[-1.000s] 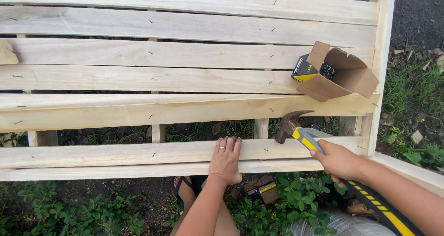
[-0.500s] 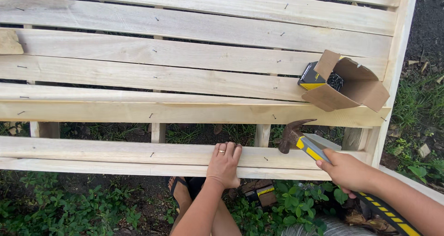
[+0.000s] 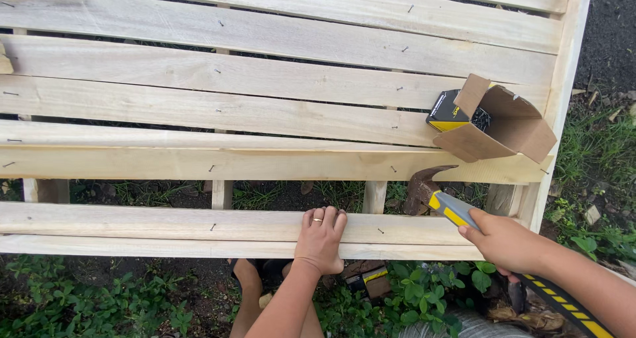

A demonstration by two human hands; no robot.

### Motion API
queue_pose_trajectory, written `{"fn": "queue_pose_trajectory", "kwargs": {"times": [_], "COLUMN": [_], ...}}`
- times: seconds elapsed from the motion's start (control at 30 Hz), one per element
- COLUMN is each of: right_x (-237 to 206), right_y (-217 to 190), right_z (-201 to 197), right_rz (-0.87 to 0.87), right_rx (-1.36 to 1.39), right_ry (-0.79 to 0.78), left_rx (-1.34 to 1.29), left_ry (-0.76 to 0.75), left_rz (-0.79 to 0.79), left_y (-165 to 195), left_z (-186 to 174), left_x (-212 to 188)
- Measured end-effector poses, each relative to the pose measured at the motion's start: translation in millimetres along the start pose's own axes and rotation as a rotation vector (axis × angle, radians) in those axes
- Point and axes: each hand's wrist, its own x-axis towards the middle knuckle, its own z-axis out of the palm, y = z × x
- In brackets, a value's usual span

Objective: The person hammers nails into a slatted wooden bench frame outdoors, holding each wooden slat steady with one hand while driving nails with a hammer in the other. They take nails from a cardboard box, reposition along the frame, and press slats into place as they work.

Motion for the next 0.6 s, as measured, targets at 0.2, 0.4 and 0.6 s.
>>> {"fn": "queue_pose_trajectory", "kwargs": {"times": [0.2, 0.4, 0.6], "right_x": [1.8, 10.4, 36.6], "right_y": [-11.6, -13.1, -9.9], "right_z": [20.3, 1.6, 23.2], "right_rz": [-0.071, -0.027, -0.052], "right_rx": [0.089, 0.059, 0.099], "right_ry": [0.049, 0.039, 0.066], "left_rx": [0.003, 0.033, 0.000], "left_ry": [-0.012, 0.002, -0.040], "left_rz": [-0.013, -0.015, -0.026], "left_y": [-3.3, -4.6, -10.9], "left_z": [-0.4, -8.4, -7.8], "left_x": [6.1, 13.4, 16.5]}}
